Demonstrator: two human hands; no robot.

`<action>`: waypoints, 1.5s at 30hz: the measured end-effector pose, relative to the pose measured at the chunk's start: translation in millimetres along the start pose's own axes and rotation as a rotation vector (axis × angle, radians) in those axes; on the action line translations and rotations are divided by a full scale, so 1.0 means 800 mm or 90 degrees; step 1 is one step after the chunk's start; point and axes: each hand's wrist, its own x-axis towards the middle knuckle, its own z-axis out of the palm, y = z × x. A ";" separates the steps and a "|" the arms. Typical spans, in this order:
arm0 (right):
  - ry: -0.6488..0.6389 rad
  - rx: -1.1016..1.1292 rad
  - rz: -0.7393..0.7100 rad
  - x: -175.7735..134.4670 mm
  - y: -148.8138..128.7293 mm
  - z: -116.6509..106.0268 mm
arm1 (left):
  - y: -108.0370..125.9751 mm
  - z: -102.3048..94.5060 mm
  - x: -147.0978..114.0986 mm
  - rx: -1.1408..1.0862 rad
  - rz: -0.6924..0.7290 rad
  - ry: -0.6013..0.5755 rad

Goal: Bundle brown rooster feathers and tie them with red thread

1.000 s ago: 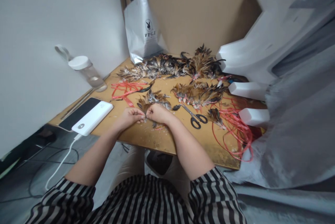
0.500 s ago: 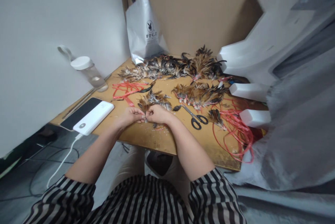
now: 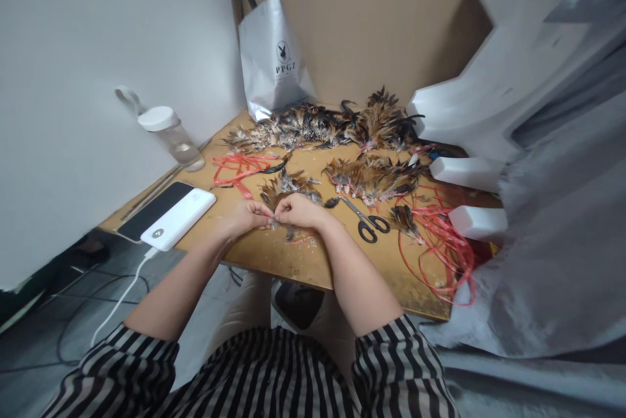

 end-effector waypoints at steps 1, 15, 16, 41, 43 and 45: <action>0.003 -0.002 0.010 0.000 0.001 0.000 | 0.001 0.000 -0.001 -0.002 -0.001 0.001; -0.003 -0.075 -0.023 0.000 -0.001 0.004 | 0.004 -0.001 -0.001 0.011 -0.010 0.000; -0.011 -0.068 -0.024 0.000 -0.001 0.003 | 0.004 -0.001 -0.001 0.010 -0.007 0.001; 0.059 -0.083 -0.003 0.008 0.004 0.017 | -0.039 -0.001 -0.007 0.287 0.290 0.084; 0.064 -0.096 0.007 0.009 0.004 0.018 | -0.040 0.000 -0.008 0.386 0.345 0.122; 0.072 -0.107 0.019 0.008 0.002 0.018 | -0.040 0.001 -0.009 0.465 0.392 0.155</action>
